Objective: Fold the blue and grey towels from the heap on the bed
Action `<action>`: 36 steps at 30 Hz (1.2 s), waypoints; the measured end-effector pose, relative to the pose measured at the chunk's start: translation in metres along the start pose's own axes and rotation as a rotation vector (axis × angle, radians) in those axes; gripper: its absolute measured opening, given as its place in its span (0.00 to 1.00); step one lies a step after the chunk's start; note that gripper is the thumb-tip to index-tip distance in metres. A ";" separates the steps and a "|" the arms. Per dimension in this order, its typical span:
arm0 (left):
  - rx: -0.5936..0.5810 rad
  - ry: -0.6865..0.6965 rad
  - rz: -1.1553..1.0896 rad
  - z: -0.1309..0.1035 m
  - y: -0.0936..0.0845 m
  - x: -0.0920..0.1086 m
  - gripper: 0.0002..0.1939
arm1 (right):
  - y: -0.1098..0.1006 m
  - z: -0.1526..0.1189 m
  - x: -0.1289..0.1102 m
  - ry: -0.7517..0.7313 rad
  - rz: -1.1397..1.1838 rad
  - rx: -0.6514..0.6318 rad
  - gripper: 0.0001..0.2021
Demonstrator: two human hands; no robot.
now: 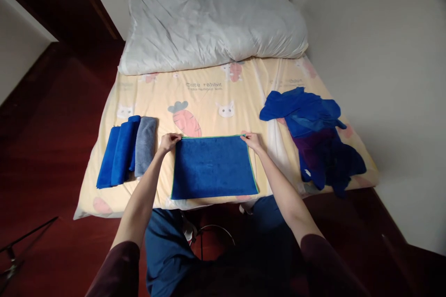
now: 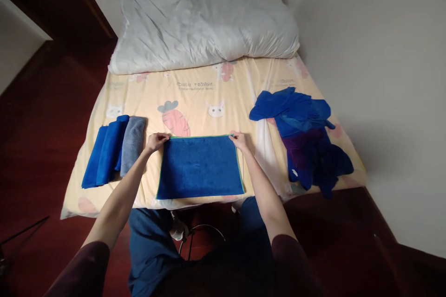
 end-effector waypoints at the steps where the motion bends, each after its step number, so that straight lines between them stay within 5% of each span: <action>1: 0.006 0.003 0.003 0.000 -0.001 0.000 0.05 | -0.001 0.000 0.000 0.029 0.040 0.014 0.21; 9: -0.033 0.017 0.164 0.007 -0.003 0.006 0.04 | -0.016 0.009 -0.006 0.200 0.068 -0.103 0.16; 15: 0.057 -0.037 0.314 0.017 -0.002 0.007 0.08 | -0.008 0.018 -0.009 0.123 -0.166 0.118 0.27; 20: 0.082 0.066 0.394 0.019 0.008 0.010 0.09 | 0.004 0.012 -0.014 0.042 -0.276 0.240 0.25; 36: 0.063 -0.043 0.390 0.025 0.014 0.013 0.06 | 0.001 0.018 -0.007 0.151 -0.160 0.322 0.23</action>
Point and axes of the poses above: each hand's wrist, its own z-axis towards the middle knuckle, its own y-axis out of the palm, x = y × z, the point moved 4 cm from there along z, towards the middle knuckle, and after that the axes turned 3 degrees about -z, right-handed, at the moved point
